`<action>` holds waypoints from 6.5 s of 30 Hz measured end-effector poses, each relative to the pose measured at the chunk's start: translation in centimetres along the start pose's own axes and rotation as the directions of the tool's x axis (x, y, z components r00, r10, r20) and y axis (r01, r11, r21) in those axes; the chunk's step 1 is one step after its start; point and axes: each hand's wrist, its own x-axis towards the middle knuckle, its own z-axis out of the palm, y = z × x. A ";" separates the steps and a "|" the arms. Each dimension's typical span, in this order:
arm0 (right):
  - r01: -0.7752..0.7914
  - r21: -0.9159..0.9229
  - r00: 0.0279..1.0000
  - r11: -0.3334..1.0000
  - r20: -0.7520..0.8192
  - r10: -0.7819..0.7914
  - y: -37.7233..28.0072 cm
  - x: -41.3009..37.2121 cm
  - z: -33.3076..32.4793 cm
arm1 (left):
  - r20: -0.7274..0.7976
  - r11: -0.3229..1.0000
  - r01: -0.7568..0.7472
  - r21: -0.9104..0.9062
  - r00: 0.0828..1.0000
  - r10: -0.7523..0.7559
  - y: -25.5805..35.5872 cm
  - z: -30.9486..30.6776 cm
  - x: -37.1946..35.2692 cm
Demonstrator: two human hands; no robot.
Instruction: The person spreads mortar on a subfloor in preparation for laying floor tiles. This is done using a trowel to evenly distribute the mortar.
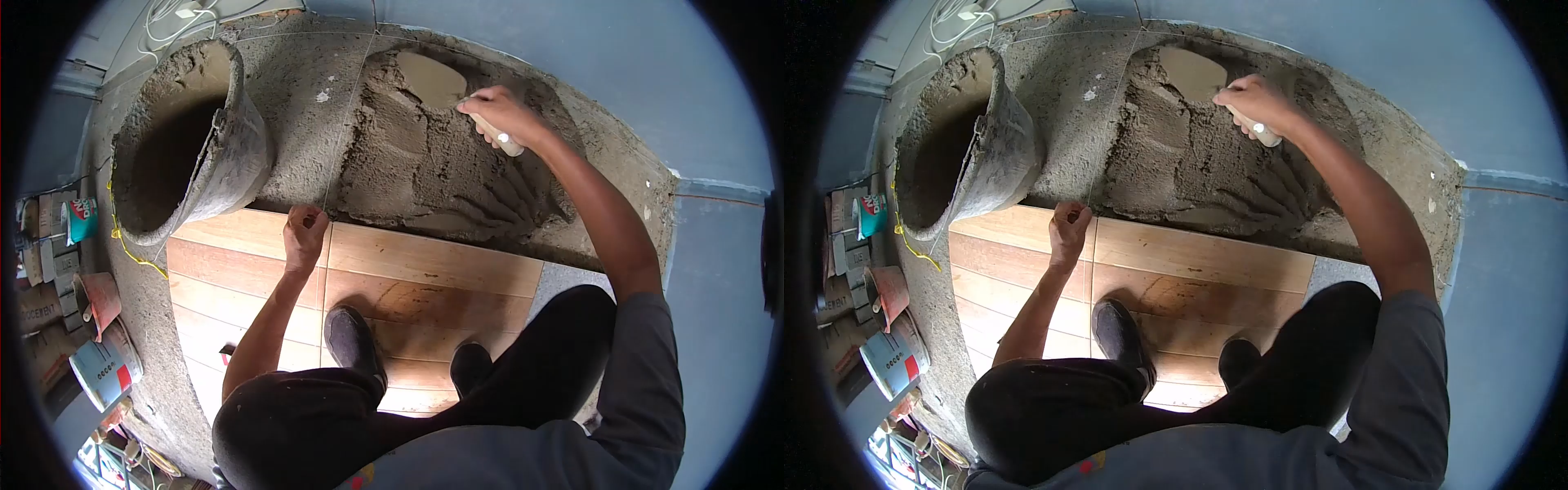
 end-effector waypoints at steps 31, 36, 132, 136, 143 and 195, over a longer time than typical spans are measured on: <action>-0.123 -0.633 0.882 0.764 -0.422 -0.208 0.5 0.6 6.8 | -0.038 0.993 0.094 -0.077 0.995 -0.097 0.3 0.7 -0.6; -0.049 -0.754 0.934 0.656 -0.268 -0.237 0.2 -0.9 7.9 | -0.045 0.987 0.111 -0.114 0.992 -0.117 -0.3 0.7 -0.5; -0.071 -0.299 0.950 0.952 -0.312 -0.028 4.0 3.5 3.8 | 0.355 0.767 -0.388 0.511 0.908 0.223 7.4 13.3 42.6; -0.088 -0.259 0.951 0.962 -0.311 0.003 4.0 4.6 3.0 | 0.274 0.527 -0.570 0.631 0.799 0.536 7.4 14.3 41.9; -0.099 -0.204 0.944 0.974 -0.328 0.028 3.9 6.9 2.6 | 0.166 0.449 -0.652 0.611 0.660 0.733 8.1 14.4 39.3; -0.410 0.114 0.754 0.905 -0.516 0.407 20.6 -15.0 -12.0 | 0.215 0.407 -0.672 0.619 0.643 0.735 8.4 15.4 38.8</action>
